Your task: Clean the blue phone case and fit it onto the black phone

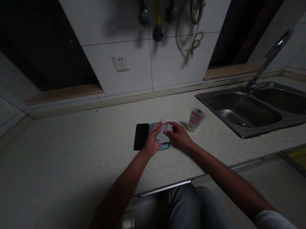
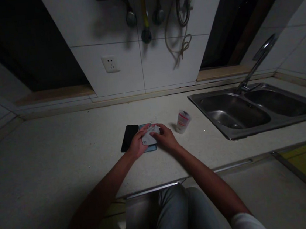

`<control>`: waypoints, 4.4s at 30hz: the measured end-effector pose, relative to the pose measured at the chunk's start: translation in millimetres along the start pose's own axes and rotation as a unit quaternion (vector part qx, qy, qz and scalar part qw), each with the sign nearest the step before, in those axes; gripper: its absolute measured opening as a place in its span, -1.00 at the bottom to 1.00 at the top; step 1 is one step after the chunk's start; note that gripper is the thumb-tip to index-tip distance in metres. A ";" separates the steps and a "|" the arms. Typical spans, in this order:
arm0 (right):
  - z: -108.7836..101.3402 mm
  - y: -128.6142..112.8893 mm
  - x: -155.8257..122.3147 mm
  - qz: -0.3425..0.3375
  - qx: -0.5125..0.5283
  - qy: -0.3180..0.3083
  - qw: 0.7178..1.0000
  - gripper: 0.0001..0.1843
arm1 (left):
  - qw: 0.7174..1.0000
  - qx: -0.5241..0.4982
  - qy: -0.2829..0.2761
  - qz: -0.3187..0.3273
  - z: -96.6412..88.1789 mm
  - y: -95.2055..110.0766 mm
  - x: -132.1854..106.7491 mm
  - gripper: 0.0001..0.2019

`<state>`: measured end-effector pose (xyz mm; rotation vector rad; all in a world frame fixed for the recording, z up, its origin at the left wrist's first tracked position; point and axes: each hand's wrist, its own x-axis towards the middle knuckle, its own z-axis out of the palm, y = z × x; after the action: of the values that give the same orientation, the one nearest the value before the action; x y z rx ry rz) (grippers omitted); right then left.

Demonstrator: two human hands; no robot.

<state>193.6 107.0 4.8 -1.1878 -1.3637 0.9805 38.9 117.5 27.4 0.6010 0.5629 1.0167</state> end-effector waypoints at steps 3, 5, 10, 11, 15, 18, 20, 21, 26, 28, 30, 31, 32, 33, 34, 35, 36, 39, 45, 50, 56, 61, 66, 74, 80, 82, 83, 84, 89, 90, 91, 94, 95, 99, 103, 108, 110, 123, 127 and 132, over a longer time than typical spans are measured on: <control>-1.3 -1.5 1.3 0.001 0.048 0.027 0.998 -0.49 | 0.998 0.048 -0.002 0.031 -0.4 1.4 0.3 -0.59; -8.1 -3.0 0.2 0.009 0.039 0.052 0.998 -0.58 | 0.993 0.111 -0.005 0.050 -1.8 -0.6 1.6 -0.53; -26.7 -3.7 -0.6 0.037 0.086 0.134 0.987 -0.71 | 0.896 0.408 0.061 0.165 -10.4 -5.7 3.5 -0.57; -27.7 -3.0 -0.6 0.038 0.120 0.145 0.981 -0.73 | 0.839 0.501 0.074 0.200 -12.2 -4.8 2.4 -0.60; -20.6 0.7 -1.8 0.046 0.208 0.126 0.969 -0.75 | 0.612 0.752 0.089 0.229 -14.7 4.7 -5.5 -0.65; -12.2 3.3 -4.1 0.035 0.125 0.113 0.985 -0.77 | 0.517 0.828 0.110 0.184 -11.1 10.7 -9.7 -0.63; -9.1 4.9 -5.8 0.009 0.042 0.131 0.990 -0.78 | 0.482 0.855 0.128 0.141 -7.5 12.5 -11.0 -0.60; -8.4 5.7 -6.6 -0.003 0.007 0.141 0.990 -0.78 | 0.471 0.864 0.132 0.120 -5.6 12.9 -11.4 -0.58; -8.3 9.1 -10.4 -0.008 -0.080 0.122 0.989 -0.75 | 0.471 0.869 0.128 0.079 -0.6 12.9 -12.5 -0.51; -8.0 10.2 -11.5 0.002 -0.093 0.094 0.991 -0.74 | 0.497 0.854 0.128 0.084 -1.8 12.0 -11.9 -0.48; -7.9 11.4 -12.2 0.001 -0.111 0.072 0.991 -0.73 | 0.556 0.814 0.134 0.106 -4.9 10.5 -9.9 -0.43; -8.2 12.0 -12.4 -0.004 -0.120 0.065 0.991 -0.73 | 0.599 0.780 0.138 0.119 -7.1 9.7 -8.3 -0.39; -8.7 12.7 -12.4 -0.010 -0.126 0.057 0.990 -0.73 | 0.650 0.736 0.142 0.126 -9.4 9.1 -6.3 -0.34; -9.3 13.3 -12.2 -0.017 -0.130 0.052 0.990 -0.73 | 0.705 0.682 0.149 0.123 -11.8 8.7 -4.1 -0.29; -10.1 13.8 -11.9 -0.023 -0.131 0.049 0.990 -0.73 | 0.762 0.618 0.156 0.110 -14.0 8.7 -1.7 -0.23; -10.8 14.0 -11.6 -0.026 -0.128 0.048 0.990 -0.73 | 0.818 0.545 0.162 0.089 -15.8 8.9 0.6 -0.18; -11.4 14.1 -11.3 -0.027 -0.121 0.049 0.991 -0.73 | 0.867 0.467 0.163 0.064 -17.1 9.4 2.7 -0.16; -10.9 12.6 -11.5 -0.024 -0.072 0.056 0.996 -0.74 | 0.960 0.255 0.118 0.011 -16.7 10.9 6.6 -0.30; -3.7 5.4 -16.3 -0.023 0.051 0.007 0.998 -0.73 | 0.992 0.049 0.067 -0.099 -3.8 5.0 3.4 -0.62; -12.8 -2.2 -11.8 -0.030 0.062 0.145 0.987 -0.71 | 0.988 -0.052 0.011 -0.143 -0.9 -2.4 0.6 -0.76; -15.1 -12.1 -11.1 -0.057 -0.003 0.291 0.955 -0.74 | 0.977 -0.095 -0.048 -0.184 0.3 -9.4 2.4 -0.51; -1.9 -20.1 -9.2 -0.147 -0.245 0.225 0.932 -0.78 | 0.985 -0.085 -0.020 -0.152 2.6 -14.0 4.0 -0.43; 10.2 -24.6 -4.3 -0.212 -0.382 0.034 0.899 -0.78 | 0.982 -0.078 0.004 -0.172 2.8 -16.7 3.5 -0.43; 22.6 -28.8 -22.0 -0.221 -0.417 -0.080 0.878 -0.60 | 0.984 -0.093 0.005 -0.149 -2.5 -16.9 7.2 -0.38; 13.2 -26.6 -63.3 -0.300 -0.391 -0.205 0.845 -0.61 | 0.985 -0.115 0.013 -0.128 -9.5 -12.4 8.5 -0.34; 7.3 -27.5 -77.1 -0.319 -0.382 -0.219 0.839 -0.56 | 0.984 -0.119 0.011 -0.129 -10.1 -12.8 7.6 -0.33; 4.0 -28.5 -82.2 -0.324 -0.382 -0.223 0.836 -0.54 | 0.984 -0.117 0.006 -0.133 -10.0 -13.3 7.2 -0.33; 0.4 -29.8 -85.7 -0.328 -0.387 -0.224 0.832 -0.53 | 0.984 -0.114 0.001 -0.137 -9.8 -14.0 7.0 -0.32; -18.1 -33.1 -81.5 -0.305 -0.469 -0.184 0.808 -0.60 | 0.983 -0.120 0.003 -0.142 -9.7 -15.8 10.0 -0.29; -20.9 -32.3 -77.2 -0.293 -0.484 -0.172 0.806 -0.61 | 0.982 -0.119 0.004 -0.143 -9.7 -15.9 11.0 -0.30; -23.1 -31.1 -72.0 -0.282 -0.497 -0.161 0.804 -0.61 | 0.982 -0.115 0.004 -0.146 -9.6 -16.1 11.8 -0.32; -25.2 -26.6 -53.1 -0.251 -0.525 -0.124 0.804 -0.59 | 0.984 -0.099 0.008 -0.145 -8.1 -16.7 12.9 -0.44; -24.3 -25.4 -46.2 -0.241 -0.528 -0.110 0.807 -0.58 | 0.985 -0.098 0.014 -0.140 -7.4 -16.9 12.8 -0.48; -13.7 -25.2 -20.7 -0.205 -0.512 -0.055 0.832 -0.56 | 0.986 -0.105 0.028 -0.129 -4.9 -16.6 12.0 -0.56; 5.8 -30.1 -6.6 -0.193 -0.494 -0.033 0.847 -0.62 | 0.987 -0.087 0.033 -0.132 -4.4 -16.7 11.9 -0.49; 28.0 -37.1 -3.6 -0.209 -0.441 -0.042 0.872 -0.63 | 0.986 -0.082 0.044 -0.138 -4.5 -17.7 10.8 -0.48; 31.2 -39.1 -6.1 -0.205 -0.423 -0.048 0.881 -0.65 | 0.985 -0.091 0.045 -0.138 -4.6 -17.5 11.0 -0.48; 9.9 -56.1 -74.9 -0.274 -0.473 -0.211 0.810 -0.81 | 0.979 -0.146 0.001 -0.141 -11.1 -11.9 12.4 -0.30; -7.6 -46.7 -65.9 -0.262 -0.503 -0.161 0.808 -0.78 | 0.978 -0.139 -0.004 -0.157 -10.9 -13.5 13.0 -0.32; -17.4 -36.4 -28.7 -0.243 -0.495 -0.105 0.828 -0.69 | 0.981 -0.134 -0.014 -0.142 -8.7 -17.6 13.0 -0.50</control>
<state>205.1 71.4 37.4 -1.3372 -2.3381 -0.0464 49.0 123.9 7.1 0.2856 0.4621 0.7954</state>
